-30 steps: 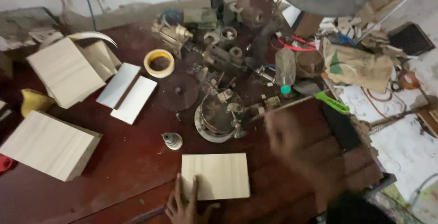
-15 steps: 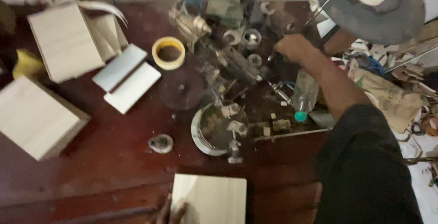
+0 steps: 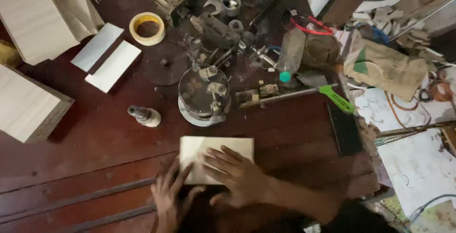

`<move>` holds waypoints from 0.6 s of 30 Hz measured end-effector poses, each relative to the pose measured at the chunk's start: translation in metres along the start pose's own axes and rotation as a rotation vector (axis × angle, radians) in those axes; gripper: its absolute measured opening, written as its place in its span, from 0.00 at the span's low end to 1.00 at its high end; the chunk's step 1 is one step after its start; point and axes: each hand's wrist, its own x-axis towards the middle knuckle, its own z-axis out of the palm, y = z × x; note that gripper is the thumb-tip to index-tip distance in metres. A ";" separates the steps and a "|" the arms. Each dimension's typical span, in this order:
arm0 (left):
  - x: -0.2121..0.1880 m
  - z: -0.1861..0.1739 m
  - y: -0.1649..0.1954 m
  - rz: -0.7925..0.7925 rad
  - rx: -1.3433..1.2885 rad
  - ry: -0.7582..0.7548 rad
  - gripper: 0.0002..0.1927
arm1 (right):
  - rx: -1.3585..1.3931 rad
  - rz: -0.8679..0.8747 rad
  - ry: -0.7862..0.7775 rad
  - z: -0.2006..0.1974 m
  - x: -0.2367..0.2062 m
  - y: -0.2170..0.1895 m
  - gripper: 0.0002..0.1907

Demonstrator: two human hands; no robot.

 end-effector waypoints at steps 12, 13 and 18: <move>0.109 0.023 -0.005 -0.276 -0.180 0.442 0.19 | -0.272 0.356 -0.115 0.041 -0.061 0.002 0.41; 0.113 0.031 -0.005 -0.313 -0.151 0.418 0.17 | -0.257 0.341 -0.114 0.041 -0.061 0.001 0.41; 0.107 0.029 -0.034 -0.328 -0.152 0.431 0.07 | -0.171 0.278 -0.118 0.068 -0.019 0.001 0.39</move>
